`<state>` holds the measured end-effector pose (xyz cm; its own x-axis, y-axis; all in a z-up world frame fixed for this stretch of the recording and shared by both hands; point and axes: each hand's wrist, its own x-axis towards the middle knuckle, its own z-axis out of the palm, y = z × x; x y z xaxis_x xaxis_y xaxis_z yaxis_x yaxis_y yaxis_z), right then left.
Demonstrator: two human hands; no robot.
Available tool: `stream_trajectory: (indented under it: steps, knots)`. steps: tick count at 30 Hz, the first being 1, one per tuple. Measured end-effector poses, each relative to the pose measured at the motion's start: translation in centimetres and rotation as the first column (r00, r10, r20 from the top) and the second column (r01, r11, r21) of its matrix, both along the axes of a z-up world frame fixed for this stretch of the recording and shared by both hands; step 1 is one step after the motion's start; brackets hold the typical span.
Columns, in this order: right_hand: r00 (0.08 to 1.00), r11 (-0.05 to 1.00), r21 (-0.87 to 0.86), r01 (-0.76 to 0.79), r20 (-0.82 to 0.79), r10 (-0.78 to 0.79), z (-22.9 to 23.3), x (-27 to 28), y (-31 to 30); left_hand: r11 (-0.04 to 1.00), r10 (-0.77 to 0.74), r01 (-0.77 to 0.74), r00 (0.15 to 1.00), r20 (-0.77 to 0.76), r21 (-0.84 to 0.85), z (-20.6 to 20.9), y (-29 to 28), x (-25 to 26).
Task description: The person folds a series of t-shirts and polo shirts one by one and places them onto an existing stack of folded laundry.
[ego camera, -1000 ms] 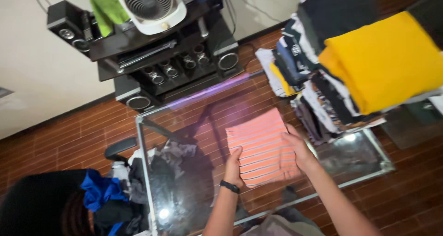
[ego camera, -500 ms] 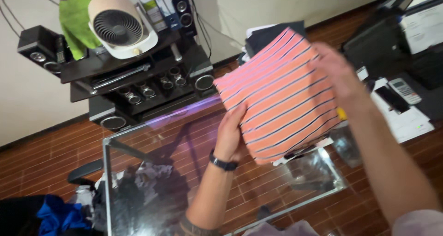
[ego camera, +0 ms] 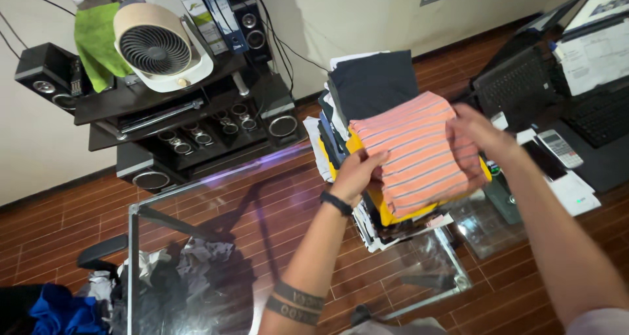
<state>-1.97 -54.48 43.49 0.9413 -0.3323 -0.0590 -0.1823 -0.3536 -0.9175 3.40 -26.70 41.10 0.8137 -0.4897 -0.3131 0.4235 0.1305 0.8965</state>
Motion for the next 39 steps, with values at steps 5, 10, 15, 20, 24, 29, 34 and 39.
stream_trajectory:
  steps: [5,10,15,20,24,29,34,39]
  knots:
    - [0.999,0.915,-0.404,-0.022,0.019,0.032,0.3,0.7,-1.7,0.907,-0.046,-0.065,0.967,0.25,0.417,7.7,3.3,-2.2]
    - [0.999,0.653,-0.756,0.036,0.031,-0.018,4.3,0.1,3.9,0.792,0.032,-0.558,0.443,0.896,0.247,7.1,2.5,-2.7]
    - [0.985,0.312,-0.95,0.02,0.072,0.156,1.8,1.0,6.6,0.826,-0.343,-0.309,0.388,0.855,0.472,5.9,0.4,-4.0]
    - [0.994,0.392,-0.919,-0.037,0.008,0.112,0.1,1.9,5.7,0.805,-0.362,-0.277,0.472,0.804,0.525,4.2,0.6,-4.1]
    - [0.993,0.424,-0.905,-0.04,0.01,0.114,1.1,1.5,5.5,0.856,-0.203,-0.344,0.462,0.863,0.386,5.1,1.9,-4.8]
    - [0.964,0.424,-0.904,0.056,0.16,0.214,3.9,0.1,10.1,0.854,-0.069,-0.418,0.5,0.863,0.311,5.2,5.0,-5.6]
    - [0.945,0.617,-0.761,-0.203,0.012,0.326,6.7,-1.5,18.8,0.826,0.127,-0.516,0.559,0.82,0.224,1.0,8.6,-6.3]
    - [0.907,0.659,-0.633,-0.407,-0.197,0.371,6.2,-3.9,31.7,0.935,0.261,-0.349,0.789,0.557,0.057,-2.9,14.4,-7.7]
